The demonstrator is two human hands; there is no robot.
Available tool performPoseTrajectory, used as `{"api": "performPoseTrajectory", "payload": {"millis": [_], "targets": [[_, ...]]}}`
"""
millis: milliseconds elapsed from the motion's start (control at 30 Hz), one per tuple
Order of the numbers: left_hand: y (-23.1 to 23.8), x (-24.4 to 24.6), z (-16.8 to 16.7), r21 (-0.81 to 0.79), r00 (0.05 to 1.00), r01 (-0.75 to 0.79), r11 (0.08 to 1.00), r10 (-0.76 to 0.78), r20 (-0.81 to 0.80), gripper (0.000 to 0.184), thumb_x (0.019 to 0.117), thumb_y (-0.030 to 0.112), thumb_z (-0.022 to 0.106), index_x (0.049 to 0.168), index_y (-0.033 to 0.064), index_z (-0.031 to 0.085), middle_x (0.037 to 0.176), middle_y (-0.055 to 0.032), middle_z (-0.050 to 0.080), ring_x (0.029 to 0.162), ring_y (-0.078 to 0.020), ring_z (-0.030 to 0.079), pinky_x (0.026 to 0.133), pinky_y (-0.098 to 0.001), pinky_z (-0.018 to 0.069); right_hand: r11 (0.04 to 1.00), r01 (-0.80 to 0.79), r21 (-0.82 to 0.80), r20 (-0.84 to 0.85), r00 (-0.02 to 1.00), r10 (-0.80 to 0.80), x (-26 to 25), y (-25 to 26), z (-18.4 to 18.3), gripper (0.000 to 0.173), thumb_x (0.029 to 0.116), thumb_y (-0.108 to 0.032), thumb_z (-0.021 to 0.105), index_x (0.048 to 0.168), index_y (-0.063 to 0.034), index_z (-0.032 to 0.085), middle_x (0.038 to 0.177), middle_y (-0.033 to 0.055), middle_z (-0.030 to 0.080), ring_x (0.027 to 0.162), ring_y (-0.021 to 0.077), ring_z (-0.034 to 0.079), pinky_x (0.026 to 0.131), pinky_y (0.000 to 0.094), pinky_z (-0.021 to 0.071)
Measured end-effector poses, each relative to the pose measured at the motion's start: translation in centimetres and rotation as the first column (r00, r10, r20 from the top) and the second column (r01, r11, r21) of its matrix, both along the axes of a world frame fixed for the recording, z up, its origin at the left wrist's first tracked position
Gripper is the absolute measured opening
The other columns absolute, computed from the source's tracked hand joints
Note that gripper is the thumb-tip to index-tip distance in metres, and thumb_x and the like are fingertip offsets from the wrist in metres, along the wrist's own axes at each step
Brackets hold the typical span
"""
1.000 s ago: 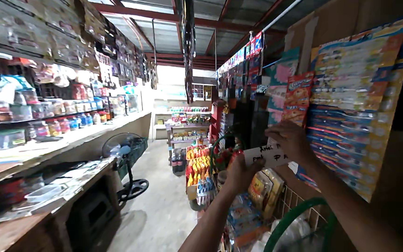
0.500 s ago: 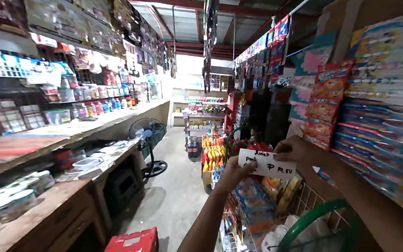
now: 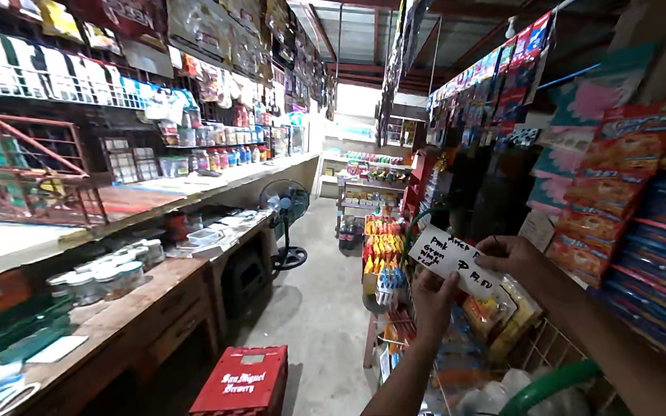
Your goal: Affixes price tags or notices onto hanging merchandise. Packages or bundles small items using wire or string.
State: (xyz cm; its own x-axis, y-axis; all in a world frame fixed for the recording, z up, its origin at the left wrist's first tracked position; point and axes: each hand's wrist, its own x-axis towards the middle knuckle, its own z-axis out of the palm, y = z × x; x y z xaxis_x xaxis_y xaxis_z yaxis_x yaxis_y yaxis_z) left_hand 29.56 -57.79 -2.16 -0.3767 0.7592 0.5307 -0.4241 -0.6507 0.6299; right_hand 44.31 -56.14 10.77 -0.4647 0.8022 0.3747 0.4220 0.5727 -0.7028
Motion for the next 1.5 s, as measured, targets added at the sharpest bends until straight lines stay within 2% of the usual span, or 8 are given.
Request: {"api": "performPoseTrajectory", "payload": {"millis": [233, 367, 500, 700, 867, 1100, 1300, 1500], "targets": [[0.4, 0.9, -0.8, -0.012, 0.998, -0.065, 0.998, 0.065, 0.015, 0.011, 0.0898, -0.003, 0.068, 0.100, -0.0023, 0.065, 0.080, -0.0005, 0.072, 0.071, -0.0059, 0.070, 0.070, -0.0251, 0.0602, 0.984, 0.044, 0.174, 0.105, 0.993, -0.063, -0.3, 0.0, -1.1, 0.026, 0.0933, -0.010, 0.066, 0.118, -0.0017, 0.072, 0.073, -0.0041, 0.057, 0.061, -0.0012, 0.049, 0.061, 0.0171, 0.0442], [-0.4, 0.1, -1.0, -0.060, 0.999, 0.054, 0.997, -0.053, 0.009, 0.010, 0.0983, 0.001, 0.056, 0.102, -0.0009, 0.065, 0.083, 0.0028, 0.070, 0.076, -0.0037, 0.068, 0.075, -0.0249, 0.0588, 0.996, 0.051, 0.079, 0.144, 0.988, -0.062, 0.0, 0.0, -0.3, 0.022, 0.0955, -0.008, 0.067, 0.115, 0.0003, 0.072, 0.080, 0.0011, 0.063, 0.066, 0.0013, 0.054, 0.066, 0.0202, 0.0489], [-0.4, -2.2, -0.8, -0.095, 1.000, 0.015, 0.995, -0.015, 0.003, 0.021, 0.0994, 0.004, 0.056, 0.118, -0.0062, 0.062, 0.092, -0.0022, 0.071, 0.082, -0.0069, 0.070, 0.076, -0.0276, 0.0605, 1.000, 0.005, -0.025, 0.183, 0.983, 0.000, 0.5, 0.1, 0.1, 0.021, 0.0960, -0.006, 0.066, 0.115, -0.0004, 0.072, 0.084, 0.0019, 0.067, 0.070, 0.0006, 0.058, 0.069, 0.0201, 0.0508], [-0.6, -3.8, -0.7, -0.134, 0.990, -0.084, 0.987, 0.098, 0.098, 0.018, 0.0992, 0.000, 0.057, 0.115, -0.0054, 0.062, 0.088, -0.0026, 0.072, 0.076, -0.0084, 0.071, 0.072, -0.0281, 0.0616, 0.987, -0.017, -0.158, 0.186, 0.981, 0.047, 0.1, 0.7, -1.0, 0.021, 0.0867, -0.013, 0.078, 0.102, -0.0001, 0.070, 0.083, 0.0009, 0.070, 0.074, 0.0031, 0.066, 0.073, 0.0230, 0.0565], [-0.9, -5.2, -1.8, -0.155, 0.976, 0.017, 0.988, 0.017, 0.218, 0.018, 0.1030, 0.001, 0.048, 0.115, -0.0040, 0.060, 0.090, -0.0036, 0.073, 0.079, -0.0110, 0.072, 0.075, -0.0298, 0.0623, 0.995, -0.006, -0.098, 0.098, 0.995, 0.016, -1.4, 0.4, -1.6, 0.015, 0.0929, -0.008, 0.070, 0.103, 0.0019, 0.066, 0.084, -0.0003, 0.068, 0.074, -0.0001, 0.064, 0.073, 0.0199, 0.0552], [-1.2, -9.5, -3.9, -0.145, 0.990, 0.138, 0.980, -0.130, 0.062, 0.039, 0.1087, 0.018, 0.032, 0.107, 0.0029, 0.067, 0.091, -0.0019, 0.075, 0.083, -0.0112, 0.073, 0.075, -0.0312, 0.0625, 0.997, -0.020, -0.071, 0.032, 0.999, 0.023, -2.3, 1.0, -2.2, 0.015, 0.0922, -0.005, 0.068, 0.105, 0.0022, 0.066, 0.087, -0.0009, 0.070, 0.075, -0.0015, 0.065, 0.074, 0.0183, 0.0562], [-2.5, -11.2, -3.1, -0.067, 0.981, 0.045, 0.997, -0.057, -0.184, 0.026, 0.1026, 0.006, 0.050, 0.122, -0.0043, 0.063, 0.096, -0.0004, 0.074, 0.081, -0.0068, 0.072, 0.073, -0.0276, 0.0618, 0.997, 0.038, -0.065, 0.068, 0.997, -0.033, -3.0, -1.1, -1.5, 0.015, 0.0940, -0.005, 0.068, 0.107, 0.0031, 0.066, 0.087, 0.0001, 0.069, 0.075, -0.0015, 0.064, 0.074, 0.0180, 0.0551], [-5.7, -10.6, -0.7, -0.045, 0.967, -0.012, 0.999, 0.000, -0.256, 0.025, 0.1002, 0.003, 0.055, 0.123, -0.0066, 0.061, 0.091, 0.0005, 0.074, 0.076, -0.0066, 0.072, 0.071, -0.0279, 0.0625, 0.996, 0.039, 0.075, 0.148, 0.988, -0.049, -1.9, -4.0, -0.1, 0.020, 0.0963, -0.012, 0.068, 0.110, 0.0033, 0.067, 0.091, 0.0048, 0.068, 0.079, 0.0017, 0.063, 0.077, 0.0217, 0.0545]]}}
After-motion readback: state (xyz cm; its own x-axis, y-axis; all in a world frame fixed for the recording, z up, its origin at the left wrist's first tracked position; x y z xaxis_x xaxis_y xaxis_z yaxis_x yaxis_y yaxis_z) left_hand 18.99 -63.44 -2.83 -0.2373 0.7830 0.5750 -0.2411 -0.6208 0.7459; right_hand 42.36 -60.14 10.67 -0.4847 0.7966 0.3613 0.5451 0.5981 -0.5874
